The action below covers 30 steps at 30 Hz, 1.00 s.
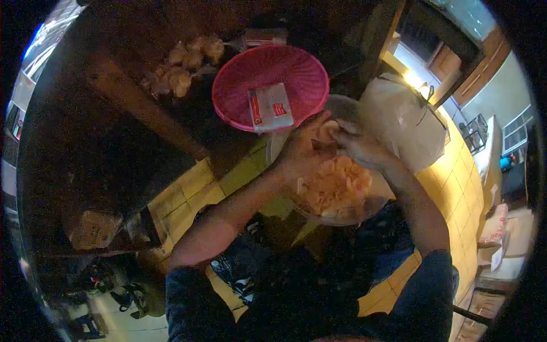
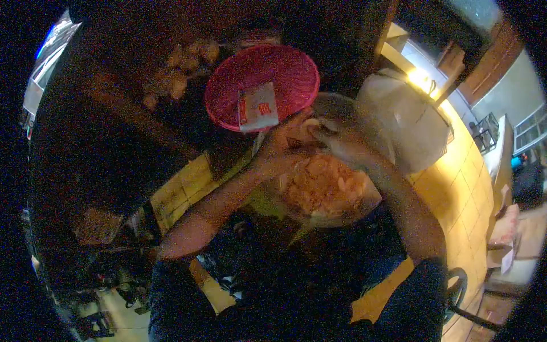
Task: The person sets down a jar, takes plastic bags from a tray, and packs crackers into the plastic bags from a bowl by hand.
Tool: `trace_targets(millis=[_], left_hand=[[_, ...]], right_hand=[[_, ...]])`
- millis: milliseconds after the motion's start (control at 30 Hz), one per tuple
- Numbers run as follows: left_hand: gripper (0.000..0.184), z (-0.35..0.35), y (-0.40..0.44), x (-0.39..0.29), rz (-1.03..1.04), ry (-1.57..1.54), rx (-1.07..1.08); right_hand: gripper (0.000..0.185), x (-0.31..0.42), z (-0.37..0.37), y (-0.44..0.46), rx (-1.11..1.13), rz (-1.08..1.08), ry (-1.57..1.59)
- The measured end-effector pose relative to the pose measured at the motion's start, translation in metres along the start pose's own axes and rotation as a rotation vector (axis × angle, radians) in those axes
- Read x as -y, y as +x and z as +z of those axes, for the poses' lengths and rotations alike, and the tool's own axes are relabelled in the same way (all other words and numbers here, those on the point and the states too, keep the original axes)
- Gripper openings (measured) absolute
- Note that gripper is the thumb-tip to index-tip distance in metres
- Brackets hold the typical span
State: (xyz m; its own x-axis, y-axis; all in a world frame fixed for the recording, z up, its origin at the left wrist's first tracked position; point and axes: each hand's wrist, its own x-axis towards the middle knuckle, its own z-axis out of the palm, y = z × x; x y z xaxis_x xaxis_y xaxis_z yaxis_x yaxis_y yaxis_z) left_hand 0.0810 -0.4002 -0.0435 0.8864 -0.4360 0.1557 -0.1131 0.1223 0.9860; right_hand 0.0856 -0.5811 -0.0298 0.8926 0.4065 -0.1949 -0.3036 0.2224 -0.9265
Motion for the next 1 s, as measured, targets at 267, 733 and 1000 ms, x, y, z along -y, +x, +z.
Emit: trace_targets(millis=[267,733,1000], left_hand=[[0.067,0.009,-0.014,-0.031,0.194,0.513,0.096],[0.041,-0.009,-0.011,-0.037,-0.228,0.014,0.19],[0.031,-0.03,-0.007,-0.026,-0.143,0.23,-0.056]], right_hand=[[0.03,-0.002,0.016,0.005,0.066,-0.079,-1.259],[0.024,0.031,0.033,-0.024,0.25,-0.138,-1.469],[0.043,0.041,0.019,-0.034,0.022,-0.385,-0.872]])
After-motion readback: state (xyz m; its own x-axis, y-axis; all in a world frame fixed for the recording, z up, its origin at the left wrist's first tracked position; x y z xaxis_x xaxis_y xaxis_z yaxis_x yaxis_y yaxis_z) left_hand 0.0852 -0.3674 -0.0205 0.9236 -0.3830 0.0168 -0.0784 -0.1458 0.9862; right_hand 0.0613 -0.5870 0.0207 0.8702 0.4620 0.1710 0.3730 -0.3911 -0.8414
